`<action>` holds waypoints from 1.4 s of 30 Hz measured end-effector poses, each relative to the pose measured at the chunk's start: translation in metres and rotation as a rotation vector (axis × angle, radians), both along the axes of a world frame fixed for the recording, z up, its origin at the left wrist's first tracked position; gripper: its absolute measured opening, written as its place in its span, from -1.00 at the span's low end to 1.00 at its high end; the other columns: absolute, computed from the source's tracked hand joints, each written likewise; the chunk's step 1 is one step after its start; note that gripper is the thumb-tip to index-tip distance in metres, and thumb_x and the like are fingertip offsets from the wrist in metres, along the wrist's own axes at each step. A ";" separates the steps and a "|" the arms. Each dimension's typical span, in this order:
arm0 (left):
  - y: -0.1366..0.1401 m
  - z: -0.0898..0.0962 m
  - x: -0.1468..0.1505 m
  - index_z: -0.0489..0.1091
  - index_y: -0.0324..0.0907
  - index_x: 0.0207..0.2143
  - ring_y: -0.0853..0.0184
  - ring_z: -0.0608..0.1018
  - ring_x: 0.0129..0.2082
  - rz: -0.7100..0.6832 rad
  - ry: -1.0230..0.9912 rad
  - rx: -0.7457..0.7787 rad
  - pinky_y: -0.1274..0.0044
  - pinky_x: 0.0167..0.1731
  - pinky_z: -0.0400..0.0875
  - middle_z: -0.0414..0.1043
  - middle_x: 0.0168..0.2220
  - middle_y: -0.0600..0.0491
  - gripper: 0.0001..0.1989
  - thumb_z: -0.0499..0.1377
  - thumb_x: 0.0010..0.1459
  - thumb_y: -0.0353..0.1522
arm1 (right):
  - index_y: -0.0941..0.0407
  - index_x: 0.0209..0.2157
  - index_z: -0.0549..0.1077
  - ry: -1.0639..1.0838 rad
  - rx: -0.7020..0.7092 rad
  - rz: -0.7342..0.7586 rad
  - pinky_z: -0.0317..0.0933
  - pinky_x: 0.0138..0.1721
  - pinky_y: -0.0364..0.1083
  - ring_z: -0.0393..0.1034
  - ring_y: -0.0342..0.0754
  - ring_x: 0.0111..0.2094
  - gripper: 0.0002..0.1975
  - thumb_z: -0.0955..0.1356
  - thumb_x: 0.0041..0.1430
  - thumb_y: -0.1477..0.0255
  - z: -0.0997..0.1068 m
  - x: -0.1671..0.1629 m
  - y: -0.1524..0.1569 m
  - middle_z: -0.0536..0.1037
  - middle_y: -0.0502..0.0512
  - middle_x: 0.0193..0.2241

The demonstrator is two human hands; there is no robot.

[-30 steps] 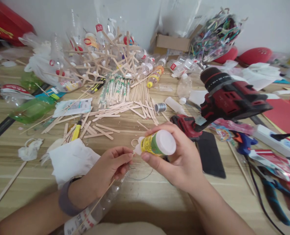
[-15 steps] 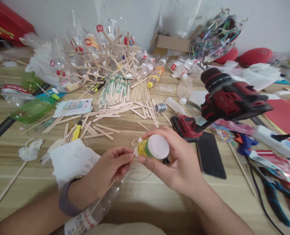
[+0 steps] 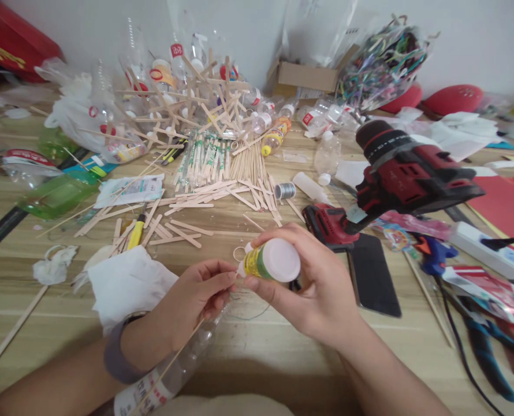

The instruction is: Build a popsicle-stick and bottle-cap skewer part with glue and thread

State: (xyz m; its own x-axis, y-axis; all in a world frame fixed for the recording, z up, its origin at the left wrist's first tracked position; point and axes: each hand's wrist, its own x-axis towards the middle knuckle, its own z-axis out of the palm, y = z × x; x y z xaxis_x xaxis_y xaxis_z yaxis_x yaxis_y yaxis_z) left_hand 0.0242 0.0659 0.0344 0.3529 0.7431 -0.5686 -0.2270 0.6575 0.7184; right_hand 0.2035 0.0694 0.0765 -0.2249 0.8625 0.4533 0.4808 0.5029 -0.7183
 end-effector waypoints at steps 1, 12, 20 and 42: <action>0.000 0.000 0.000 0.38 -0.21 -0.43 0.56 0.19 -0.73 0.001 -0.002 -0.002 0.66 -0.73 -0.04 0.22 -0.71 0.25 -0.80 0.27 -0.10 -0.29 | -0.04 -0.20 0.48 -0.003 0.002 0.002 0.32 -0.42 -0.06 0.46 0.02 -0.37 -0.74 0.50 0.03 0.34 0.000 0.000 0.000 0.56 0.01 -0.35; 0.000 0.000 0.000 0.38 -0.22 -0.43 0.57 0.19 -0.73 -0.001 -0.004 -0.010 0.67 -0.73 -0.02 0.22 -0.73 0.25 -0.78 0.27 -0.12 -0.28 | 0.00 -0.21 0.47 -0.006 -0.017 0.013 0.32 -0.41 -0.09 0.45 -0.01 -0.37 -0.74 0.50 0.04 0.32 0.003 -0.001 -0.002 0.55 0.02 -0.36; 0.000 -0.001 0.000 0.37 -0.22 -0.45 0.58 0.21 -0.73 0.007 -0.006 -0.011 0.67 -0.75 -0.02 0.26 -0.67 0.23 -0.79 0.28 -0.14 -0.29 | 0.01 -0.22 0.47 -0.013 -0.005 0.007 0.30 -0.43 -0.09 0.43 -0.02 -0.39 -0.76 0.49 0.05 0.32 0.003 0.000 -0.001 0.55 0.02 -0.37; -0.001 -0.001 0.000 0.36 -0.21 -0.47 0.57 0.20 -0.73 -0.001 0.000 -0.018 0.67 -0.75 -0.01 0.24 -0.69 0.24 -0.81 0.27 -0.14 -0.30 | -0.01 -0.21 0.47 -0.018 -0.004 0.008 0.31 -0.41 -0.07 0.44 -0.01 -0.37 -0.76 0.49 0.05 0.34 0.001 0.000 -0.001 0.55 0.02 -0.36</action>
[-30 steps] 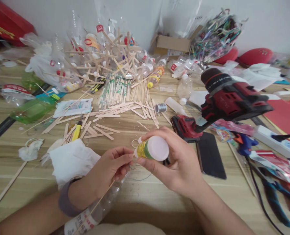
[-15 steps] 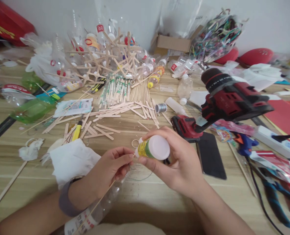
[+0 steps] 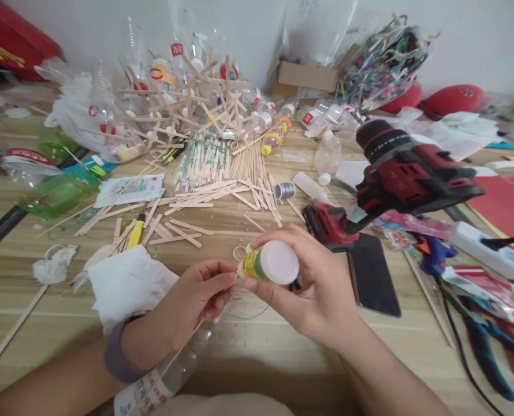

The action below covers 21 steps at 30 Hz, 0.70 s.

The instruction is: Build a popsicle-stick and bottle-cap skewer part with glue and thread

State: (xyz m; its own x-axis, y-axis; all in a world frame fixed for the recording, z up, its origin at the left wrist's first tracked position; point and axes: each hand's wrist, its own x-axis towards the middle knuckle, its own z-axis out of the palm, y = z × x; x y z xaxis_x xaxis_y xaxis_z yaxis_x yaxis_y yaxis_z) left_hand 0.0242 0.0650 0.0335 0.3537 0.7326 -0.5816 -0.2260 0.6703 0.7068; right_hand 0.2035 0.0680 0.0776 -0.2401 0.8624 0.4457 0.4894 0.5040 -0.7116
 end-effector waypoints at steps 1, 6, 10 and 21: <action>0.000 0.000 0.000 0.36 -0.21 -0.48 0.57 0.20 -0.73 -0.001 0.003 0.003 0.67 -0.75 -0.01 0.24 -0.69 0.24 -0.81 0.27 -0.14 -0.30 | -0.01 -0.22 0.47 -0.001 0.002 -0.003 0.30 -0.41 -0.07 0.44 -0.01 -0.38 -0.76 0.49 0.05 0.34 0.000 0.000 0.000 0.55 0.02 -0.37; 0.000 0.001 0.000 0.38 -0.21 -0.45 0.56 0.19 -0.73 -0.001 0.009 0.006 0.66 -0.74 -0.02 0.23 -0.71 0.25 -0.80 0.27 -0.13 -0.30 | 0.00 -0.23 0.47 0.004 0.000 0.011 0.31 -0.40 -0.06 0.45 0.00 -0.35 -0.77 0.49 0.05 0.32 0.001 0.000 0.000 0.56 0.04 -0.35; 0.000 0.000 0.000 0.37 -0.21 -0.45 0.56 0.20 -0.73 -0.002 -0.003 0.010 0.66 -0.74 -0.02 0.23 -0.70 0.24 -0.80 0.27 -0.13 -0.29 | 0.01 -0.24 0.49 -0.002 -0.001 -0.013 0.31 -0.42 -0.06 0.46 0.01 -0.37 -0.77 0.50 0.04 0.32 0.002 -0.001 0.000 0.56 0.04 -0.37; 0.000 0.000 0.000 0.38 -0.21 -0.45 0.57 0.20 -0.72 0.007 -0.014 0.007 0.65 -0.74 -0.03 0.26 -0.67 0.23 -0.81 0.28 -0.11 -0.30 | -0.01 -0.24 0.48 -0.002 -0.007 -0.006 0.31 -0.44 -0.05 0.44 0.01 -0.39 -0.77 0.49 0.05 0.34 0.002 0.000 0.000 0.55 0.04 -0.38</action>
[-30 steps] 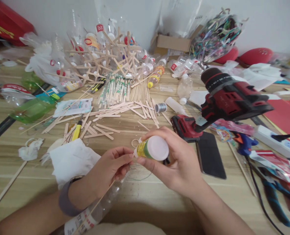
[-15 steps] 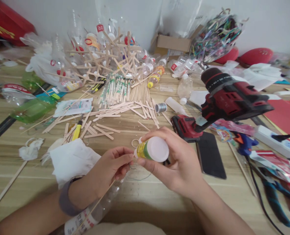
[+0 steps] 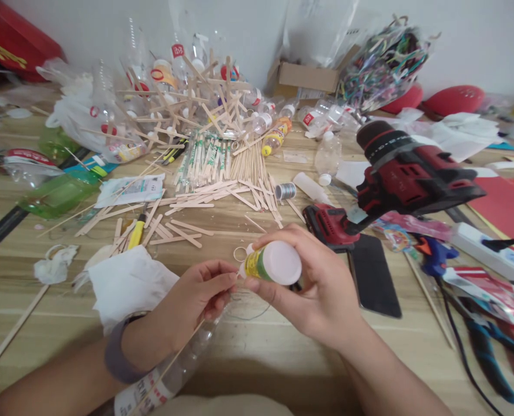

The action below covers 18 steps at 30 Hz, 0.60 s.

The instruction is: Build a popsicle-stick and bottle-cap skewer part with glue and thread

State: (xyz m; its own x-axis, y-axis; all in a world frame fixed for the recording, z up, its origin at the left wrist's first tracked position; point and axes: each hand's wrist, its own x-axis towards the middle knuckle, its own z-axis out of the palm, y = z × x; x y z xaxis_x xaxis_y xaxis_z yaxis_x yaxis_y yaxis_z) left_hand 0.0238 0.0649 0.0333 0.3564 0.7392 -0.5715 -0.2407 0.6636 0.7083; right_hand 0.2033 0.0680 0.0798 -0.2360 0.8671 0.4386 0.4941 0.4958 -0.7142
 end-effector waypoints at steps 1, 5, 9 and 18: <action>0.000 0.000 0.000 0.38 -0.21 -0.45 0.57 0.19 -0.73 -0.004 -0.006 0.000 0.65 -0.74 -0.04 0.26 -0.68 0.23 -0.81 0.28 -0.11 -0.30 | -0.01 -0.24 0.48 0.002 -0.001 0.003 0.31 -0.44 -0.05 0.44 0.02 -0.39 -0.77 0.49 0.04 0.34 0.000 0.000 0.000 0.55 0.05 -0.38; 0.000 0.000 0.000 0.37 -0.21 -0.47 0.57 0.18 -0.73 -0.011 -0.014 -0.003 0.66 -0.73 -0.03 0.22 -0.71 0.25 -0.81 0.29 -0.10 -0.30 | 0.00 -0.23 0.48 0.005 0.004 0.012 0.32 -0.41 -0.05 0.46 0.03 -0.37 -0.76 0.49 0.04 0.35 0.000 0.000 -0.001 0.56 0.05 -0.36; 0.000 0.000 0.000 0.37 -0.21 -0.46 0.57 0.20 -0.72 -0.008 -0.002 -0.012 0.66 -0.73 -0.02 0.24 -0.69 0.24 -0.80 0.29 -0.11 -0.29 | -0.01 -0.23 0.47 0.004 0.000 0.006 0.31 -0.43 -0.06 0.45 0.01 -0.38 -0.77 0.49 0.05 0.33 0.000 0.000 0.000 0.54 0.03 -0.37; 0.001 -0.001 0.001 0.37 -0.20 -0.47 0.56 0.19 -0.73 -0.012 0.004 -0.007 0.66 -0.73 -0.04 0.23 -0.71 0.24 -0.83 0.27 -0.09 -0.32 | -0.02 -0.22 0.46 -0.009 0.003 0.018 0.30 -0.42 -0.04 0.44 0.03 -0.37 -0.77 0.48 0.07 0.32 0.000 0.000 -0.001 0.54 0.05 -0.36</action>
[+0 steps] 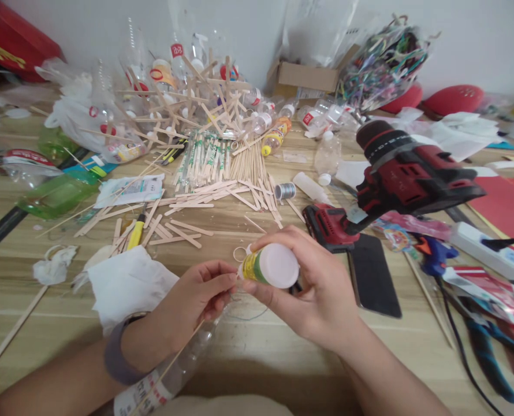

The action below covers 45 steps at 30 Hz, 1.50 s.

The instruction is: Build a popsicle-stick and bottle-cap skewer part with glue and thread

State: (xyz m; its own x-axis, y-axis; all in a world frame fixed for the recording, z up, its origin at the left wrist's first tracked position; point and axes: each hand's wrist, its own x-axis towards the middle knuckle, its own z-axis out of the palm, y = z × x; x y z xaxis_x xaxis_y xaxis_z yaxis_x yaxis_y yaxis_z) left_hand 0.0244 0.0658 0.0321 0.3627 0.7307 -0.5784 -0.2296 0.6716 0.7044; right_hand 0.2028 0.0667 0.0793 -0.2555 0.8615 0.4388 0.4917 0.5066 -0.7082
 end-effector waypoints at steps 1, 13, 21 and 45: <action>0.000 0.000 0.000 0.37 -0.20 -0.47 0.56 0.19 -0.73 0.002 0.000 0.001 0.65 -0.73 -0.04 0.23 -0.71 0.24 -0.83 0.27 -0.10 -0.32 | -0.02 -0.22 0.46 0.002 0.000 -0.005 0.30 -0.42 -0.04 0.44 0.03 -0.37 -0.77 0.49 0.06 0.32 0.000 0.000 0.000 0.54 0.05 -0.37; -0.001 0.000 -0.001 0.38 -0.21 -0.46 0.56 0.20 -0.71 0.002 -0.002 0.001 0.64 -0.72 -0.05 0.25 -0.66 0.22 -0.80 0.29 -0.11 -0.29 | -0.01 -0.25 0.49 0.022 0.003 -0.022 0.30 -0.45 -0.04 0.45 0.03 -0.39 -0.78 0.50 0.03 0.32 0.000 0.000 0.001 0.55 0.05 -0.39; -0.001 0.000 0.000 0.37 -0.21 -0.48 0.56 0.19 -0.72 -0.002 -0.003 -0.002 0.65 -0.72 -0.05 0.25 -0.68 0.23 -0.80 0.29 -0.11 -0.29 | -0.04 -0.24 0.47 0.004 0.000 -0.027 0.29 -0.46 -0.03 0.45 0.05 -0.38 -0.77 0.49 0.05 0.30 0.001 0.000 0.000 0.54 0.04 -0.40; -0.002 0.002 0.000 0.36 -0.21 -0.49 0.57 0.19 -0.73 -0.008 -0.020 0.005 0.66 -0.74 -0.03 0.23 -0.71 0.24 -0.81 0.29 -0.09 -0.30 | -0.03 -0.21 0.44 -0.020 0.004 0.023 0.30 -0.40 -0.02 0.44 0.04 -0.34 -0.78 0.47 0.09 0.34 0.000 0.001 0.002 0.54 0.05 -0.35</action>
State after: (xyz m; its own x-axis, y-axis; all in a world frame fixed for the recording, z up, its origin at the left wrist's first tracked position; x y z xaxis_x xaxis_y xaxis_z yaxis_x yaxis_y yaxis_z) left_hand 0.0240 0.0642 0.0338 0.3799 0.7308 -0.5671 -0.2386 0.6697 0.7032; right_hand 0.2041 0.0688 0.0789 -0.2838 0.8538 0.4364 0.4945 0.5202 -0.6963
